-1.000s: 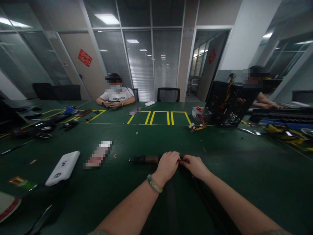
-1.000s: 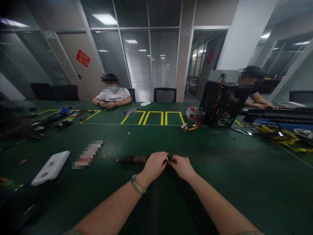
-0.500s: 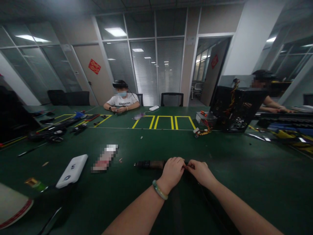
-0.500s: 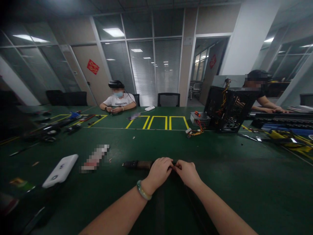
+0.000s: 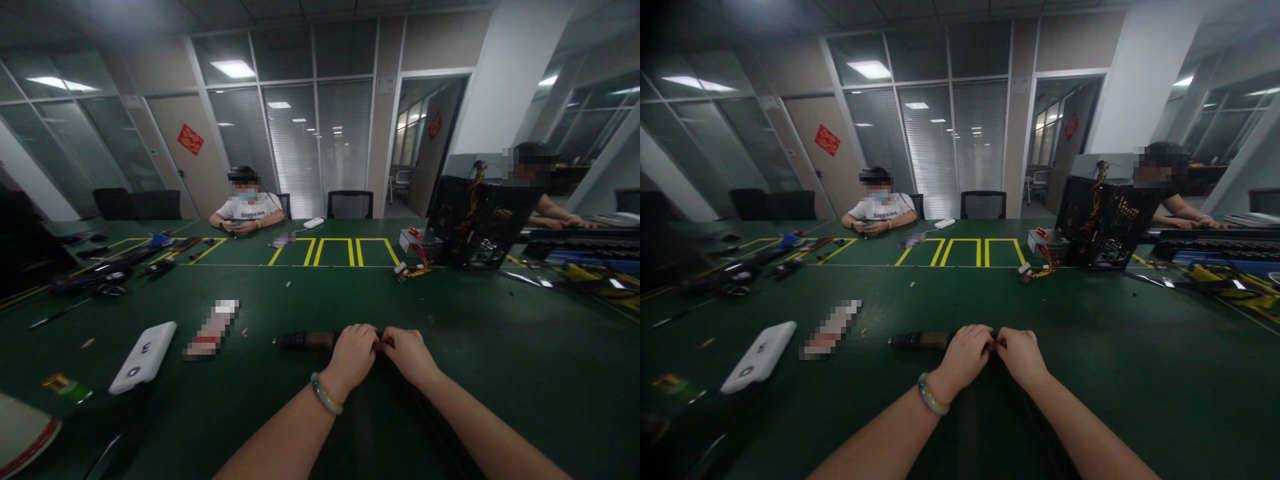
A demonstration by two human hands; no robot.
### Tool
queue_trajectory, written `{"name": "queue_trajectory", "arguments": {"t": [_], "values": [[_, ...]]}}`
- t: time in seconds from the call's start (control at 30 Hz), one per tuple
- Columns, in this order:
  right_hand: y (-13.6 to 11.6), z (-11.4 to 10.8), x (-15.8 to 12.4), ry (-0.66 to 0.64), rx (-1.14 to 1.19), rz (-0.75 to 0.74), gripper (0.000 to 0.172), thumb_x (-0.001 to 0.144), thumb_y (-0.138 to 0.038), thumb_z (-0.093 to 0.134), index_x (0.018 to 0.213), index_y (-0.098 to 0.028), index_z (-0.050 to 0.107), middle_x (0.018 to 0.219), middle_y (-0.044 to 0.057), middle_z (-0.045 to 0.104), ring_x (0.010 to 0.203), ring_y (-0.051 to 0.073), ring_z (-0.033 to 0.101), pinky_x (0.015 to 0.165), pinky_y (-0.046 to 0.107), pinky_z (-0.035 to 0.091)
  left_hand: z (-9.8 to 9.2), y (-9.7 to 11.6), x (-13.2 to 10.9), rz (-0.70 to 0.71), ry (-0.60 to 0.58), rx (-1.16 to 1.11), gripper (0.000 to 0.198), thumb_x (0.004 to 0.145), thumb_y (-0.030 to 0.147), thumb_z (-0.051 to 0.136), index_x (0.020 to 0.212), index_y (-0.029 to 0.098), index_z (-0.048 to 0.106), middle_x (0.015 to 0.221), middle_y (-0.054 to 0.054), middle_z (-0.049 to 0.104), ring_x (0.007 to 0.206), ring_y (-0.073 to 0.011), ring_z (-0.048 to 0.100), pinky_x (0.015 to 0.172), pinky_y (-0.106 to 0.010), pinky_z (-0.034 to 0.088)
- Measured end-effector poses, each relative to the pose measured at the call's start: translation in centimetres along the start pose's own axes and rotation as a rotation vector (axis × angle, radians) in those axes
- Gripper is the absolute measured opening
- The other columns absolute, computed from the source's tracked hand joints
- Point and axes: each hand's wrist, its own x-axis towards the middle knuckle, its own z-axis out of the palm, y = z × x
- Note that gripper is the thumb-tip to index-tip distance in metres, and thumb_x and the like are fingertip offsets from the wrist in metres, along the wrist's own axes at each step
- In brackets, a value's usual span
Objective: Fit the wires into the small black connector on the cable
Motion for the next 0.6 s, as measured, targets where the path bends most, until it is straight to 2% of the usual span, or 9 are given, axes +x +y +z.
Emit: {"name": "queue_trajectory", "arguments": {"t": [0.1,0.2,0.33,0.4,0.6], "values": [[-0.2,0.0,0.2,0.043,-0.044,-0.036,0.011,0.085,-0.024,0.061,0.075,-0.021,0.066,0.092,0.003,0.067,0.09,0.022,0.06,0.082,0.034,0.037,0.1,0.0,0.0,0.013,0.019,-0.012,0.02,0.082,0.006,0.055,0.098,0.018,0.057,0.114,-0.005,0.061,0.108,-0.0216,0.055,0.097,-0.038,0.041],[-0.2,0.2,0.3,0.071,-0.033,-0.101,0.011,0.084,-0.019,0.058,0.073,-0.02,0.062,0.107,0.006,0.063,0.101,0.023,0.057,0.086,0.033,0.038,0.0,0.0,0.0,0.013,0.031,-0.021,0.023,0.081,0.005,0.054,0.099,0.018,0.055,0.118,-0.005,0.059,0.11,-0.0214,0.054,0.098,-0.038,0.041],[-0.2,0.9,0.2,0.011,0.014,-0.121,0.015,0.085,-0.009,0.049,0.081,-0.02,0.058,0.089,0.004,0.064,0.085,0.019,0.06,0.079,0.03,0.04,-0.2,0.1,-0.1,-0.012,0.035,-0.049,0.024,0.078,0.005,0.055,0.097,0.019,0.053,0.121,-0.007,0.057,0.112,-0.0232,0.054,0.097,-0.039,0.043],[-0.1,1.2,0.1,0.011,0.015,-0.114,0.016,0.086,-0.008,0.046,0.086,-0.02,0.057,0.089,0.005,0.064,0.084,0.02,0.06,0.077,0.03,0.04,-0.3,0.2,-0.2,-0.019,0.049,-0.071,0.027,0.076,0.005,0.056,0.098,0.019,0.052,0.123,-0.007,0.056,0.115,-0.0235,0.052,0.1,-0.04,0.042],[-0.1,1.2,0.0,0.034,-0.026,-0.142,0.019,0.086,-0.006,0.044,0.091,-0.019,0.056,0.094,0.005,0.063,0.087,0.02,0.061,0.078,0.03,0.04,-0.8,0.8,-0.2,0.038,0.1,-0.083,0.037,0.075,0.008,0.061,0.109,0.02,0.053,0.129,-0.009,0.053,0.129,-0.0249,0.043,0.117,-0.046,0.024]]}}
